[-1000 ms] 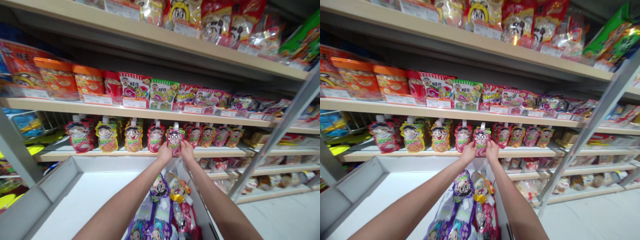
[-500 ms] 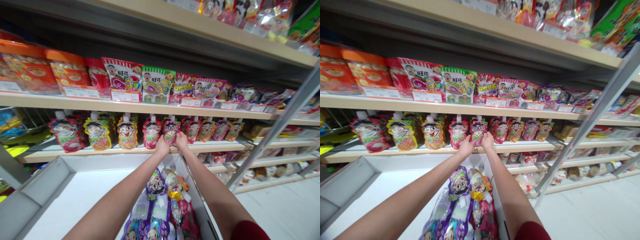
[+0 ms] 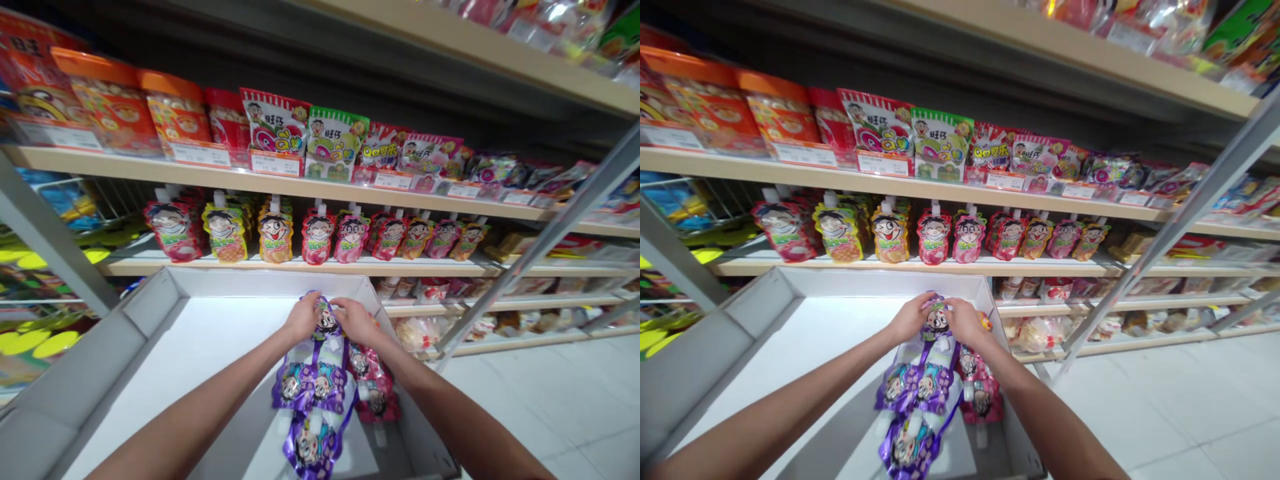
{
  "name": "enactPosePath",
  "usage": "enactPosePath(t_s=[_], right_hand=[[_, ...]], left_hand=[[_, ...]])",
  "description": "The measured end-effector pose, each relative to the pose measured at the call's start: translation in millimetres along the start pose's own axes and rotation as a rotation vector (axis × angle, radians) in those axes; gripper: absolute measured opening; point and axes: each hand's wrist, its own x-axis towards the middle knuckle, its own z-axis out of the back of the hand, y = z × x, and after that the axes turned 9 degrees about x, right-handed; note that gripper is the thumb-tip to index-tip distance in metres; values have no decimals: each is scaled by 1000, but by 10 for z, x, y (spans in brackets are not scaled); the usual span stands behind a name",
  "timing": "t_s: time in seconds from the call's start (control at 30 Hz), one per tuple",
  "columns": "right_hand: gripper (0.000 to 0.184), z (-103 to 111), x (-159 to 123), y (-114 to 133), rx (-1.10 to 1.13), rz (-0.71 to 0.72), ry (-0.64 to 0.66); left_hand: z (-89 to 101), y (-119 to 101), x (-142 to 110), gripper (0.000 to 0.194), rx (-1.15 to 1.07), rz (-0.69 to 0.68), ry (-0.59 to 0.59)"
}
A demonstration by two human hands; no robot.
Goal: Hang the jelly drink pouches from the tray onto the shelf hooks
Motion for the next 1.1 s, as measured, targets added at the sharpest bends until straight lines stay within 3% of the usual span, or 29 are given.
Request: enactPosePath(t_s=[0.13,0.33,0.5,0.73,0.93,1.1], right_hand=[[29,-81,-167,122,-133,61,142],[55,-180,-317,136,-291,100,218],[43,-255,-312,162,-396,97,169],[36,-233,-251,291,-445,38,193],[32,-161,-191,355,-354,5,129],[24,-68,-97,363,-173,-57,-91]], left_hand=[[-39,211,-180,39,80,-104,111],[-91,363,-313,51,122,-155,142],[-73,337,-316,53,176,-167,135],[-99,342,-303,52,153,-159,86],[-116,251,-295,56,67,-156,-66],[-134,211,-330,64,-20,-134,-119]])
